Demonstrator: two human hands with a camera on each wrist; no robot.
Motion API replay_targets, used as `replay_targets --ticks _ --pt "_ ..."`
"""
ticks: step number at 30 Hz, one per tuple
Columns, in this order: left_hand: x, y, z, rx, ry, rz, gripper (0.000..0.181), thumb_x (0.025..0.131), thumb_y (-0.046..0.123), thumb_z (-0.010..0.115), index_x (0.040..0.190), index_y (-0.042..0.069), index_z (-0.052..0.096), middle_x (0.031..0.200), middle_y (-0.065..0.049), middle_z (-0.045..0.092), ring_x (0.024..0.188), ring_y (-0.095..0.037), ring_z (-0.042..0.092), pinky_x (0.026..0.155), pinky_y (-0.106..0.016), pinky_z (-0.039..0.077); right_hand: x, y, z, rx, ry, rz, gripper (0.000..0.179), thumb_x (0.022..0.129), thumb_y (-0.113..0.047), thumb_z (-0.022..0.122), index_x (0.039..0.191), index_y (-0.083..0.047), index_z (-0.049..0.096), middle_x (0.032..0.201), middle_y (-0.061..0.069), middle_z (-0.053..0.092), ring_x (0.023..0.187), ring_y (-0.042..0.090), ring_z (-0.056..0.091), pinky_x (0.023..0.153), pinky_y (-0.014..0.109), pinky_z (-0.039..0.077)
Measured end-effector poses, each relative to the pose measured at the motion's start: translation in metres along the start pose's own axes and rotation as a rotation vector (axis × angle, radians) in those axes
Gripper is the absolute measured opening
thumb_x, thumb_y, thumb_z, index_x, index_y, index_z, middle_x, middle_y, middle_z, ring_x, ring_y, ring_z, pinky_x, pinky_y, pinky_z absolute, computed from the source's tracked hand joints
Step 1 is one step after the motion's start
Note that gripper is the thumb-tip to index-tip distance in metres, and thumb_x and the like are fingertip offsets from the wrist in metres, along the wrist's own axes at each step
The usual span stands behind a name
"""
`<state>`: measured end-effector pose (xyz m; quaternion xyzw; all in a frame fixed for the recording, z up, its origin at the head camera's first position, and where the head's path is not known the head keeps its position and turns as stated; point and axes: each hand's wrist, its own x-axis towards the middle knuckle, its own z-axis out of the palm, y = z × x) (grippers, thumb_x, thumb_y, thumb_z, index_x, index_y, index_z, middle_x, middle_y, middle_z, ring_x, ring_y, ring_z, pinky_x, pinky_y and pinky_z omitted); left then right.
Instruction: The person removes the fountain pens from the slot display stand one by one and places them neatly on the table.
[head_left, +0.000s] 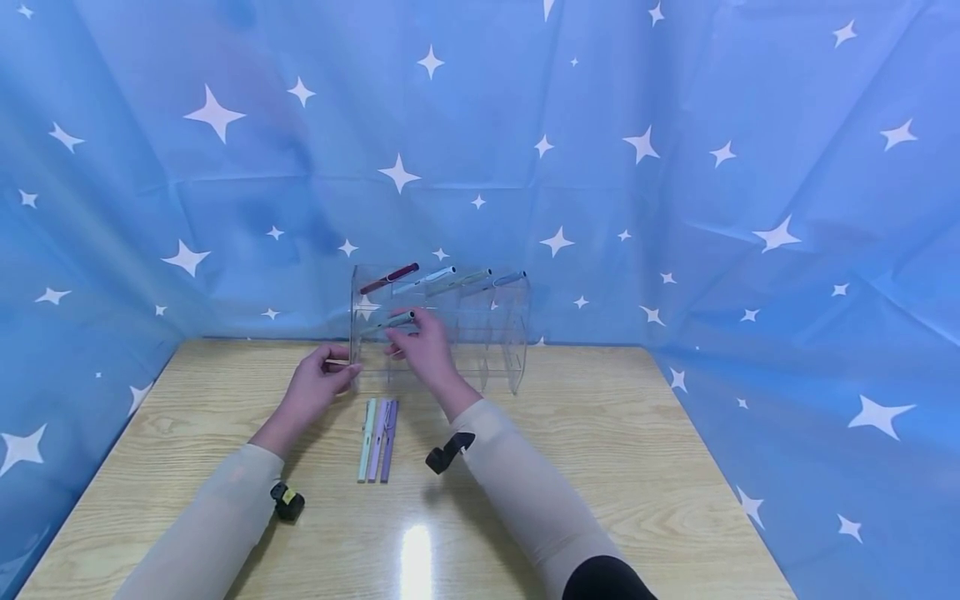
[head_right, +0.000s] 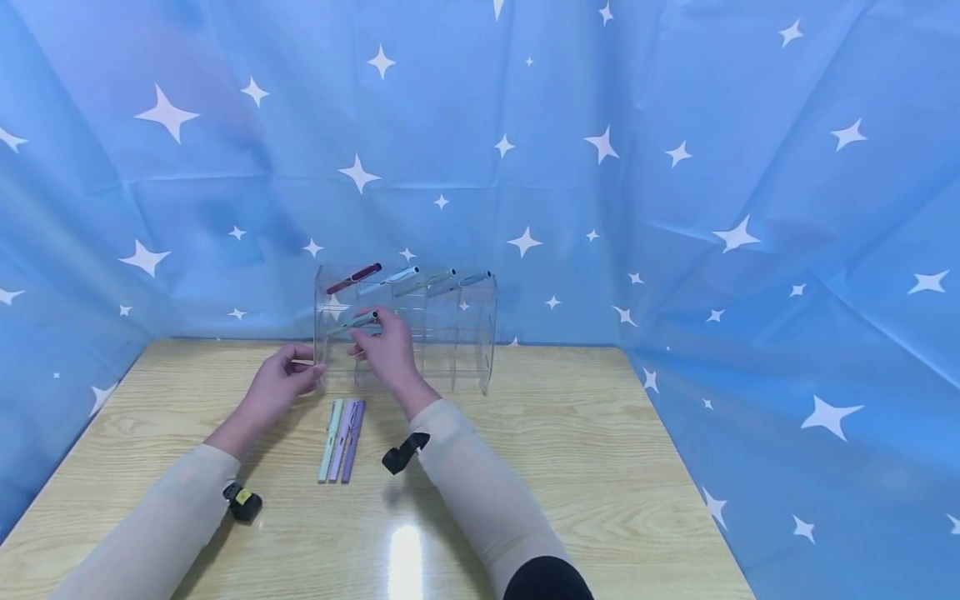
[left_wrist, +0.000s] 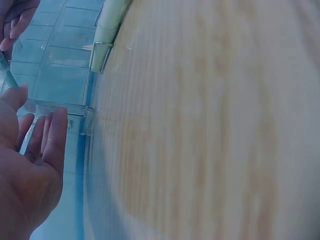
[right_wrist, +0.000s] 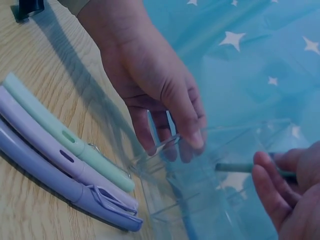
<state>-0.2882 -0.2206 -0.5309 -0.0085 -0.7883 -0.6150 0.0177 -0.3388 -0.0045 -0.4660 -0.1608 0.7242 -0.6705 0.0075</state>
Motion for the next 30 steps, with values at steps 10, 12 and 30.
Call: replay_targets --ticks 10,12,30 --pt "-0.001 0.002 0.000 -0.016 -0.005 0.020 0.043 0.110 0.020 0.074 0.144 -0.003 0.060 0.142 -0.025 0.060 0.114 -0.025 0.066 0.090 -0.028 0.066 0.004 0.000 0.008 -0.034 0.004 0.037 0.032 0.104 -0.002 0.076 0.135 0.000 0.070 0.115 0.018 0.076 0.077 0.025 0.079 0.078 0.043 0.071" --pt "-0.002 0.003 0.000 -0.018 -0.008 0.022 0.044 0.110 0.020 0.074 0.144 -0.003 0.060 0.143 -0.025 0.060 0.115 -0.026 0.066 0.090 -0.029 0.066 0.006 0.001 0.009 -0.038 0.004 0.038 0.031 0.104 -0.003 0.077 0.135 0.000 0.070 0.111 0.014 0.077 0.076 0.024 0.078 0.076 0.040 0.071" --pt "-0.001 0.003 0.000 0.002 -0.008 0.034 0.043 0.110 0.022 0.074 0.144 -0.002 0.060 0.141 -0.023 0.059 0.116 -0.027 0.067 0.089 -0.027 0.066 0.010 0.005 0.016 -0.006 0.046 0.015 0.022 0.103 0.001 0.076 0.125 0.000 0.074 0.115 0.017 0.078 0.067 0.024 0.076 0.066 0.040 0.070"
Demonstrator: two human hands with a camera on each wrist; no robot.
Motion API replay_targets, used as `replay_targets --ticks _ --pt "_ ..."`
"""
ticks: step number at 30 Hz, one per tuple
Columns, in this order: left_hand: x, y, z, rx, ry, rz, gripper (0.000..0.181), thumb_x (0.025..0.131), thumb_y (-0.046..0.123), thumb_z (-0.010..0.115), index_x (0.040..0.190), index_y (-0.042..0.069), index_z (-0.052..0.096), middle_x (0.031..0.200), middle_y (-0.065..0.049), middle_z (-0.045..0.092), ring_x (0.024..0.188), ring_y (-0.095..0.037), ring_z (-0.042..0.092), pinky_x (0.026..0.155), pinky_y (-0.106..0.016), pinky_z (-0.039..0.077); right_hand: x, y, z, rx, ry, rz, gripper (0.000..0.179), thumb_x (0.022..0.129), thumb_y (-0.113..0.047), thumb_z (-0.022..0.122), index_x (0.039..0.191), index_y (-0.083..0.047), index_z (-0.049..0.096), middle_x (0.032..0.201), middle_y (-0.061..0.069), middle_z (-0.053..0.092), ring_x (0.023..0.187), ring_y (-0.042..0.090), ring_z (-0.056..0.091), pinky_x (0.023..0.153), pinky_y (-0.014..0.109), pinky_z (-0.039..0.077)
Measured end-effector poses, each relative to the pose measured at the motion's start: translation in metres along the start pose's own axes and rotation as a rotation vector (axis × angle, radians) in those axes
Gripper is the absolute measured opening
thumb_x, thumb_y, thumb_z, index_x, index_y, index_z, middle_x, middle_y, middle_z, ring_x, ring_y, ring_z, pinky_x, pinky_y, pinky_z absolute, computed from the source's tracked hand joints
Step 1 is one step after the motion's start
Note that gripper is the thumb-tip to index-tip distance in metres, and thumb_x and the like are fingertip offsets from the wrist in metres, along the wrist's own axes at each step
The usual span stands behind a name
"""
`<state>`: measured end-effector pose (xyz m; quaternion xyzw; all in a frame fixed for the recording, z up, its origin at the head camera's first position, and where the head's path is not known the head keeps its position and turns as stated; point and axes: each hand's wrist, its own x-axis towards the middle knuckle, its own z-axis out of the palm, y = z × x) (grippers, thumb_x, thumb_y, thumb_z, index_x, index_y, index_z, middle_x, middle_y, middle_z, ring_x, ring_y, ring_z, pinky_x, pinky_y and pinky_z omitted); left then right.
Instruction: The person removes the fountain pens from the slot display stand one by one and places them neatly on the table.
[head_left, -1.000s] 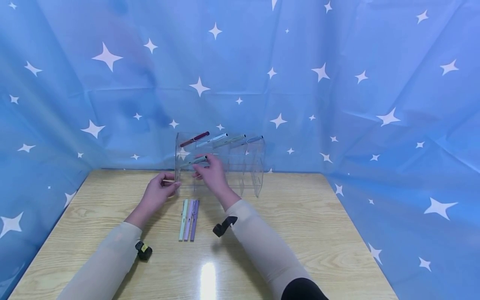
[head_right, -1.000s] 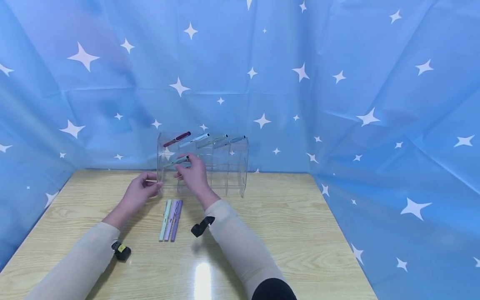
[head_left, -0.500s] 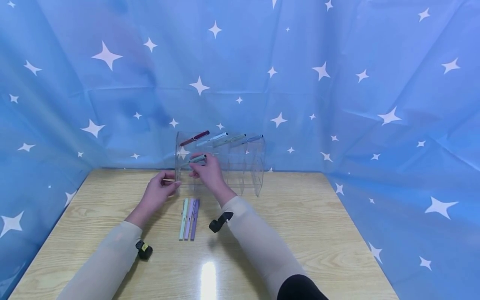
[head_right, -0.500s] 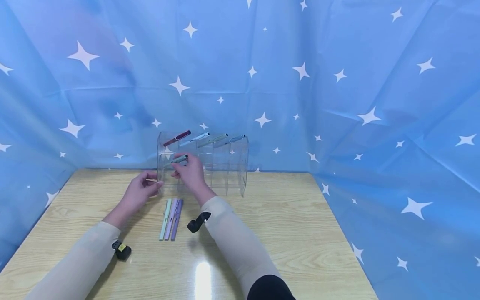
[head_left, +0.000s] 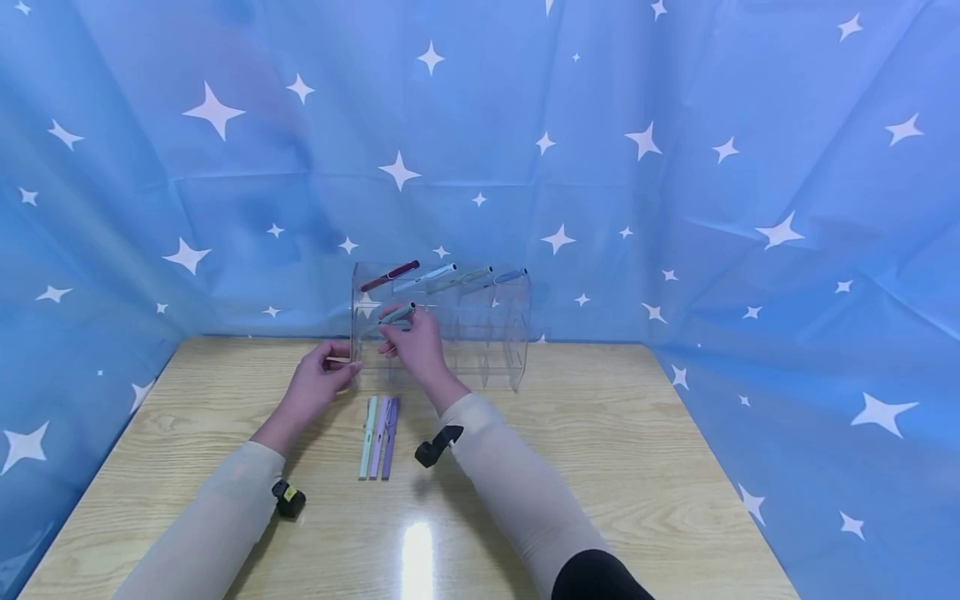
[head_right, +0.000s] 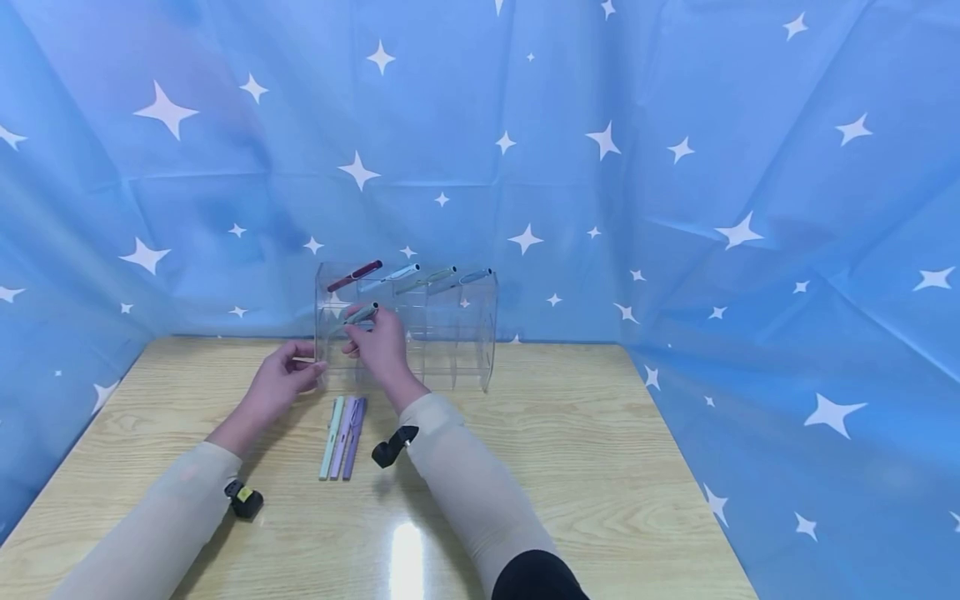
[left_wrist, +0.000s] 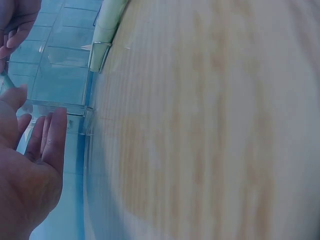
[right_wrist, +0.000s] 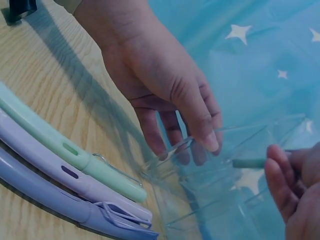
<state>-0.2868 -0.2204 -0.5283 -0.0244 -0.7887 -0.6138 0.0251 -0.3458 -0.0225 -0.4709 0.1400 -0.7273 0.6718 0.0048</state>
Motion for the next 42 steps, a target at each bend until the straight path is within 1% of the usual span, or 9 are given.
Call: replay_targets --ticks 2,5,9,14,22,29,35,39,42 --pt "0.000 0.000 0.001 -0.005 -0.004 0.000 0.043 0.110 0.022 0.073 0.144 -0.002 0.059 0.141 -0.023 0.059 0.115 -0.025 0.067 0.088 -0.026 0.066 -0.001 0.001 0.000 0.023 0.021 -0.009 0.020 0.104 0.001 0.076 0.124 0.001 0.074 0.112 0.016 0.078 0.069 0.029 0.076 0.067 0.042 0.070" --pt "0.000 0.001 0.001 -0.006 -0.006 -0.001 0.043 0.111 0.022 0.073 0.144 -0.002 0.059 0.141 -0.023 0.059 0.115 -0.025 0.067 0.088 -0.026 0.065 -0.002 0.001 0.000 0.059 0.067 -0.027 0.018 0.104 -0.002 0.076 0.122 -0.001 0.075 0.107 0.011 0.079 0.070 0.030 0.076 0.067 0.041 0.070" --pt "0.000 0.001 0.000 0.006 -0.004 -0.002 0.042 0.111 0.021 0.073 0.143 -0.001 0.060 0.141 -0.023 0.059 0.116 -0.028 0.067 0.088 -0.026 0.065 -0.003 -0.001 -0.004 0.113 0.114 -0.055 0.020 0.104 -0.006 0.078 0.122 0.000 0.076 0.109 0.007 0.079 0.066 0.020 0.074 0.066 0.036 0.069" --pt "0.001 -0.001 0.000 0.009 0.003 -0.008 0.041 0.110 0.020 0.073 0.142 -0.002 0.060 0.141 -0.024 0.059 0.116 -0.028 0.067 0.087 -0.026 0.066 -0.004 -0.003 -0.012 0.166 0.126 -0.086 0.022 0.102 -0.007 0.080 0.122 0.000 0.076 0.109 0.012 0.080 0.063 0.016 0.072 0.065 0.034 0.069" --pt "0.000 0.002 0.001 -0.005 0.006 -0.019 0.044 0.110 0.017 0.073 0.144 -0.006 0.058 0.143 -0.028 0.059 0.108 -0.017 0.065 0.086 -0.022 0.064 -0.012 -0.005 -0.025 0.198 0.111 -0.095 0.022 0.102 -0.007 0.080 0.123 -0.003 0.076 0.117 0.014 0.080 0.066 0.017 0.073 0.066 0.032 0.068" --pt "-0.001 0.009 0.002 -0.010 -0.006 -0.048 0.044 0.111 0.009 0.070 0.145 -0.012 0.054 0.145 -0.034 0.056 0.106 -0.017 0.064 0.086 -0.026 0.065 -0.021 -0.003 -0.037 0.200 0.052 -0.101 0.017 0.104 -0.006 0.078 0.121 -0.006 0.074 0.122 0.020 0.079 0.072 0.019 0.075 0.066 0.031 0.068" --pt "-0.002 0.005 0.002 -0.002 0.004 -0.022 0.045 0.111 0.018 0.072 0.146 -0.006 0.057 0.145 -0.028 0.058 0.108 -0.016 0.065 0.085 -0.021 0.064 -0.033 0.000 -0.049 0.154 -0.003 -0.105 0.021 0.106 -0.007 0.076 0.126 -0.001 0.071 0.125 0.020 0.078 0.081 0.017 0.076 0.069 0.031 0.068" --pt "-0.001 0.001 0.002 -0.002 0.002 -0.023 0.045 0.110 0.021 0.073 0.144 -0.004 0.058 0.144 -0.025 0.059 0.109 -0.017 0.065 0.086 -0.024 0.065 -0.042 0.001 -0.057 0.136 -0.031 -0.095 0.028 0.106 -0.006 0.076 0.130 0.004 0.069 0.127 0.025 0.075 0.085 0.016 0.076 0.070 0.031 0.067" --pt "0.000 -0.001 0.002 -0.004 0.003 -0.023 0.045 0.110 0.022 0.074 0.143 -0.004 0.058 0.143 -0.025 0.060 0.108 -0.017 0.066 0.087 -0.027 0.066 -0.049 0.003 -0.062 0.122 -0.043 -0.076 0.029 0.105 -0.005 0.076 0.132 0.003 0.069 0.127 0.025 0.075 0.088 0.015 0.076 0.073 0.030 0.067"
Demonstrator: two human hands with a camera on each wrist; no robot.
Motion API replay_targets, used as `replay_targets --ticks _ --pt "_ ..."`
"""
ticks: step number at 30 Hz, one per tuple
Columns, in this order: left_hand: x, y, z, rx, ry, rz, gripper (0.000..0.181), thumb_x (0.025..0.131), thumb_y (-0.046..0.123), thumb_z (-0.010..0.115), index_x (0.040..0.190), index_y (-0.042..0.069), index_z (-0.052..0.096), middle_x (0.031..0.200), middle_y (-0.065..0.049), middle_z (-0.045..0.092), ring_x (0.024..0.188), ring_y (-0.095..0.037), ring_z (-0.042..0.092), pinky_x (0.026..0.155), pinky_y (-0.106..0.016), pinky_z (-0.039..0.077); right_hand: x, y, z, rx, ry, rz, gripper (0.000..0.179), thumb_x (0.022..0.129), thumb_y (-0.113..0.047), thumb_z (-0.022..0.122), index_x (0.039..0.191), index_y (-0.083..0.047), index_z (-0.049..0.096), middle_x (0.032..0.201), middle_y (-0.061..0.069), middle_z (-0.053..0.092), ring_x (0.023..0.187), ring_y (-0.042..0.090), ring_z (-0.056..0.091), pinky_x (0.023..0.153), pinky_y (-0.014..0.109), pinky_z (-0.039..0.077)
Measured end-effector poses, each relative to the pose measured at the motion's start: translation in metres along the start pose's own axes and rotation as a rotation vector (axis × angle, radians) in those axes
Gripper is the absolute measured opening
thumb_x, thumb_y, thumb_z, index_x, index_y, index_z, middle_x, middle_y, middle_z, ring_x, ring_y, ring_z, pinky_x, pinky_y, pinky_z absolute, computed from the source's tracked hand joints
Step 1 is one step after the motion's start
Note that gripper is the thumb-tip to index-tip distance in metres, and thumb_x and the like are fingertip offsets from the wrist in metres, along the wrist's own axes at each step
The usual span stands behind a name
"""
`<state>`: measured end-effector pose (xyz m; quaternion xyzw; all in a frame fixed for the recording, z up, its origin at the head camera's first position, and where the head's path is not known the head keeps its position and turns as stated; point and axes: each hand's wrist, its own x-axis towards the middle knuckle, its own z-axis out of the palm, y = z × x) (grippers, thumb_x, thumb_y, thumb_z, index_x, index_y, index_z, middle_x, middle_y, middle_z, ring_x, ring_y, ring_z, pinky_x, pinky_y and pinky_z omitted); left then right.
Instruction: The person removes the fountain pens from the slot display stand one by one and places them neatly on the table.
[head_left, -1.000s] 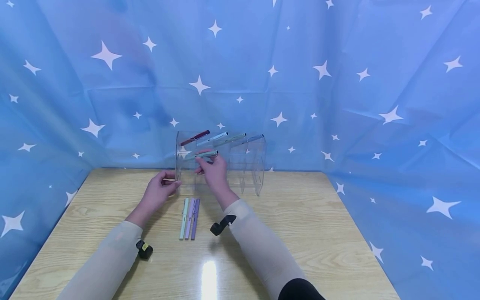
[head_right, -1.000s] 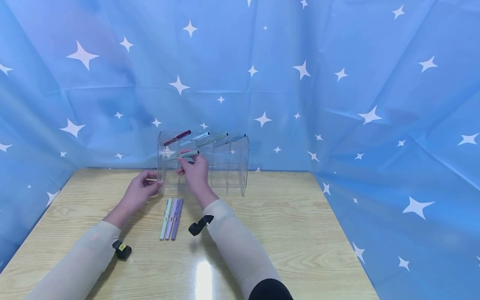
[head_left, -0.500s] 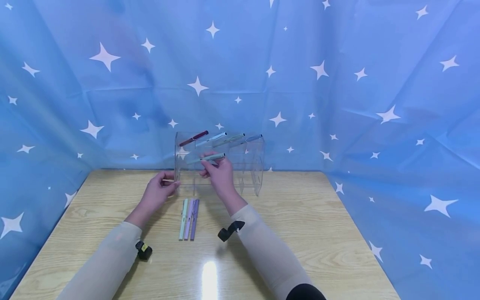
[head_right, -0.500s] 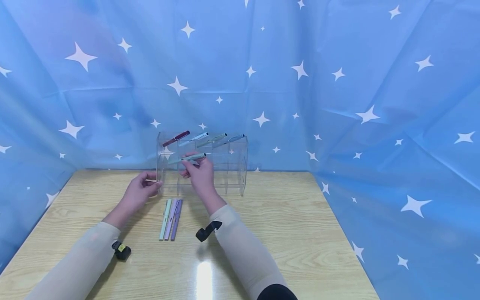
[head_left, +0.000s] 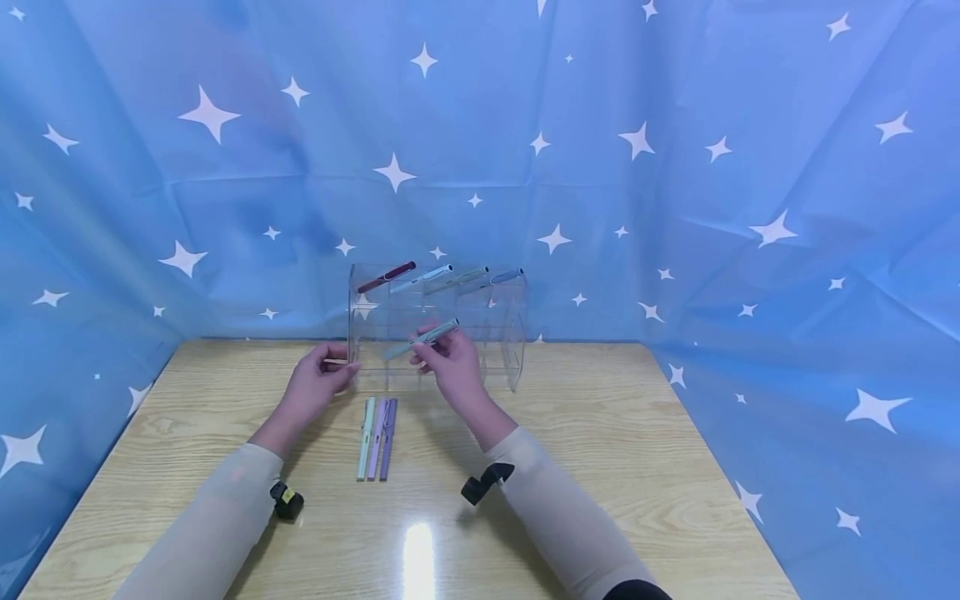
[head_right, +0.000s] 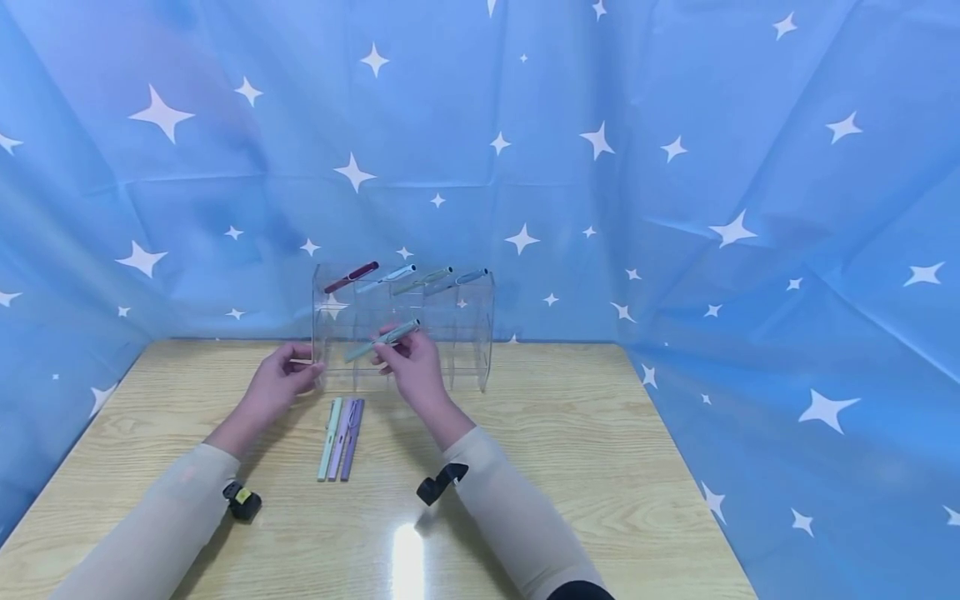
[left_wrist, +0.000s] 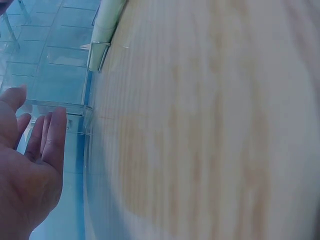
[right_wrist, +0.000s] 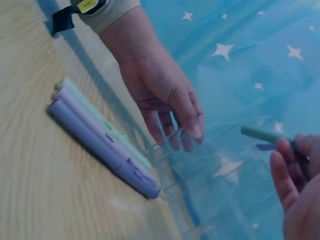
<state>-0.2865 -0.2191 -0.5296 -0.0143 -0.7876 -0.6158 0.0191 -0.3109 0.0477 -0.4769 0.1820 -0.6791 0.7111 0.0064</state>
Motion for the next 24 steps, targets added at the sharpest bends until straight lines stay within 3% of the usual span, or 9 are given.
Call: replay_targets --ticks 6,13,19,24 --pt "0.000 0.000 0.001 0.001 0.008 0.000 0.043 0.110 0.021 0.074 0.141 -0.004 0.059 0.142 -0.025 0.061 0.107 -0.016 0.066 0.086 -0.024 0.065 -0.014 -0.001 -0.008 -0.035 -0.018 0.006 0.028 0.105 -0.004 0.076 0.132 -0.001 0.072 0.121 0.023 0.078 0.098 0.019 0.078 0.084 0.034 0.068" --pt "0.000 -0.002 0.001 -0.002 0.009 0.004 0.044 0.109 0.022 0.075 0.141 -0.004 0.059 0.142 -0.026 0.060 0.107 -0.016 0.066 0.087 -0.023 0.065 -0.023 0.001 -0.015 -0.035 -0.031 0.009 0.033 0.106 -0.004 0.075 0.138 -0.003 0.070 0.129 0.026 0.075 0.111 0.023 0.075 0.097 0.045 0.066" --pt "0.001 -0.002 -0.001 0.005 0.015 0.010 0.042 0.110 0.021 0.075 0.141 -0.003 0.060 0.140 -0.024 0.061 0.107 -0.017 0.066 0.086 -0.024 0.065 -0.028 0.004 -0.019 -0.008 -0.055 0.021 0.034 0.107 -0.005 0.073 0.140 -0.003 0.069 0.124 0.022 0.073 0.106 0.021 0.074 0.094 0.039 0.067" --pt "0.000 0.000 0.000 -0.008 0.008 0.010 0.041 0.110 0.020 0.074 0.141 -0.003 0.059 0.140 -0.023 0.060 0.106 -0.015 0.066 0.087 -0.025 0.066 -0.033 0.005 -0.022 -0.049 -0.099 0.006 0.031 0.109 -0.010 0.071 0.140 -0.007 0.069 0.115 0.016 0.072 0.101 0.023 0.073 0.092 0.043 0.068"
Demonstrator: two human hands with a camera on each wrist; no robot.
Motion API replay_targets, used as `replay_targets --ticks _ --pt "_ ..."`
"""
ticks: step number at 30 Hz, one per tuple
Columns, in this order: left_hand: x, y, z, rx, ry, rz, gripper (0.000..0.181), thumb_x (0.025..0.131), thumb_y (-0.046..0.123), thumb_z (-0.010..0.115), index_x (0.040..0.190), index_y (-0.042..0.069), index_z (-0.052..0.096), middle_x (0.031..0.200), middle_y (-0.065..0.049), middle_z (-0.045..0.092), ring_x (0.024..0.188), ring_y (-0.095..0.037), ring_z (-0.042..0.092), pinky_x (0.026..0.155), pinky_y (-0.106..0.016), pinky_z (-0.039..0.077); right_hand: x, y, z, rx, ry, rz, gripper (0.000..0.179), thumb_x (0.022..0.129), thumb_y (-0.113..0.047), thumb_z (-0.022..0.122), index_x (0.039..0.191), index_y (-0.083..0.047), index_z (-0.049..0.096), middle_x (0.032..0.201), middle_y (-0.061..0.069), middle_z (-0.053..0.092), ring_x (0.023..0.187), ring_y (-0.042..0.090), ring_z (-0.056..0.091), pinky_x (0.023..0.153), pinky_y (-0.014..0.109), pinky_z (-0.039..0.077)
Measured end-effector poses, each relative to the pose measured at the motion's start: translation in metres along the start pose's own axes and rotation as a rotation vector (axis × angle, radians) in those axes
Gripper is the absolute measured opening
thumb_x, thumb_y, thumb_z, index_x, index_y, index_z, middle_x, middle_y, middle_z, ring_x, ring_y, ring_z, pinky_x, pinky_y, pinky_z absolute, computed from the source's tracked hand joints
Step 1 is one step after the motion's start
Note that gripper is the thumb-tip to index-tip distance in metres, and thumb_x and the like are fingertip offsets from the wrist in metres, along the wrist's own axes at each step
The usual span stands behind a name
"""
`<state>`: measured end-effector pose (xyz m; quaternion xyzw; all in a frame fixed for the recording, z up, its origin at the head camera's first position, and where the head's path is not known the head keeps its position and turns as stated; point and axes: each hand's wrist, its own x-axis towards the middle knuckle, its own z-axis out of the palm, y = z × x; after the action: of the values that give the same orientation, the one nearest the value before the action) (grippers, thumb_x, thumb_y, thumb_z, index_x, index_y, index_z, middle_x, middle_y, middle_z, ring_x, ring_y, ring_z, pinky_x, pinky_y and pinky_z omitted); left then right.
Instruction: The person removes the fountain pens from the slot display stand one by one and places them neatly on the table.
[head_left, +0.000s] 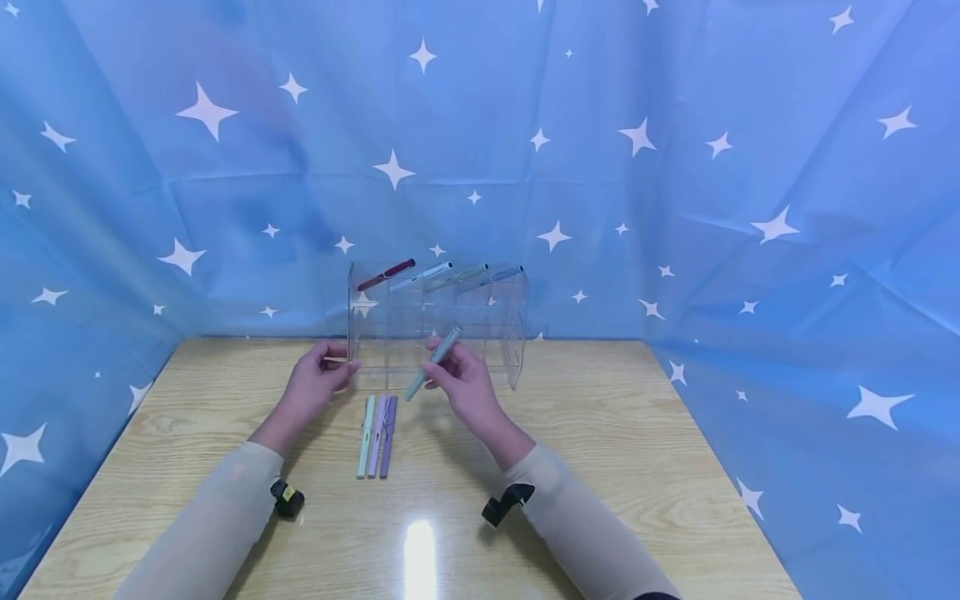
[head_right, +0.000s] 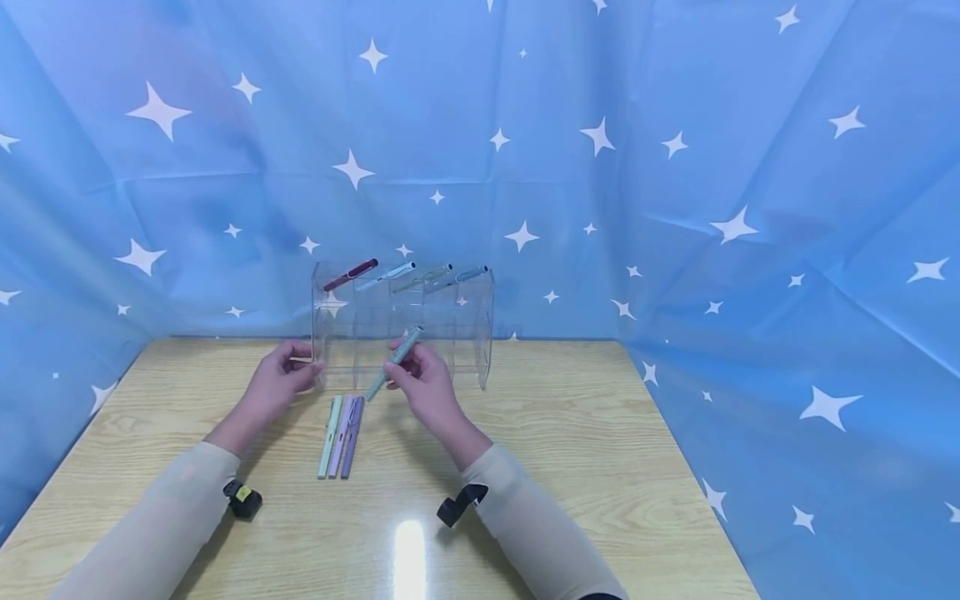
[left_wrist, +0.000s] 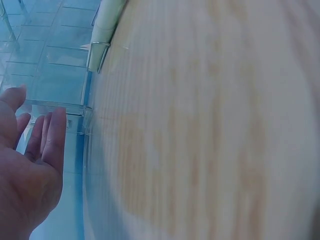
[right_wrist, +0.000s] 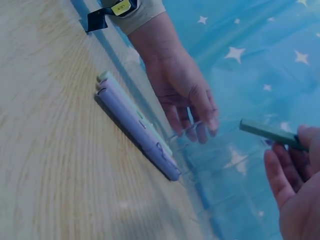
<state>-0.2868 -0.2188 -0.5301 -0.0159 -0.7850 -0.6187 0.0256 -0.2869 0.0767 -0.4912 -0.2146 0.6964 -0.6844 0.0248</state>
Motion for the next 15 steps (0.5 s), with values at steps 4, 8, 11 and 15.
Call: replay_targets --ticks 4,8,11,15 --pt "0.0005 -0.0009 -0.0004 0.001 -0.003 -0.001 0.040 0.110 0.020 0.073 0.140 -0.003 0.059 0.138 -0.022 0.060 0.107 -0.015 0.066 0.088 -0.028 0.066 -0.0034 0.0013 -0.0001 -0.022 -0.006 -0.004 0.030 0.109 -0.010 0.072 0.139 -0.009 0.070 0.110 0.010 0.071 0.098 0.023 0.072 0.092 0.044 0.068" --pt "0.0012 -0.0018 -0.0011 0.009 -0.004 0.001 0.041 0.110 0.020 0.074 0.141 -0.003 0.059 0.140 -0.023 0.061 0.107 -0.018 0.067 0.089 -0.029 0.066 -0.0055 0.0030 0.0002 -0.017 -0.004 0.006 0.031 0.109 -0.010 0.072 0.140 -0.009 0.070 0.108 0.009 0.070 0.098 0.022 0.071 0.093 0.045 0.068" --pt "0.0008 -0.0015 -0.0015 0.009 -0.003 0.001 0.043 0.110 0.020 0.074 0.142 -0.004 0.058 0.141 -0.025 0.061 0.107 -0.019 0.066 0.090 -0.029 0.066 -0.0066 0.0033 0.0003 -0.014 0.001 0.015 0.033 0.109 -0.009 0.073 0.141 -0.009 0.071 0.108 0.010 0.070 0.096 0.022 0.071 0.092 0.045 0.068" --pt "-0.0004 0.0000 -0.0016 0.004 -0.004 -0.004 0.046 0.110 0.022 0.074 0.143 -0.005 0.058 0.143 -0.025 0.060 0.108 -0.019 0.066 0.091 -0.030 0.066 -0.0076 0.0031 0.0003 -0.007 -0.004 0.014 0.045 0.107 -0.006 0.075 0.151 -0.012 0.065 0.108 0.012 0.072 0.094 0.021 0.073 0.089 0.043 0.069"
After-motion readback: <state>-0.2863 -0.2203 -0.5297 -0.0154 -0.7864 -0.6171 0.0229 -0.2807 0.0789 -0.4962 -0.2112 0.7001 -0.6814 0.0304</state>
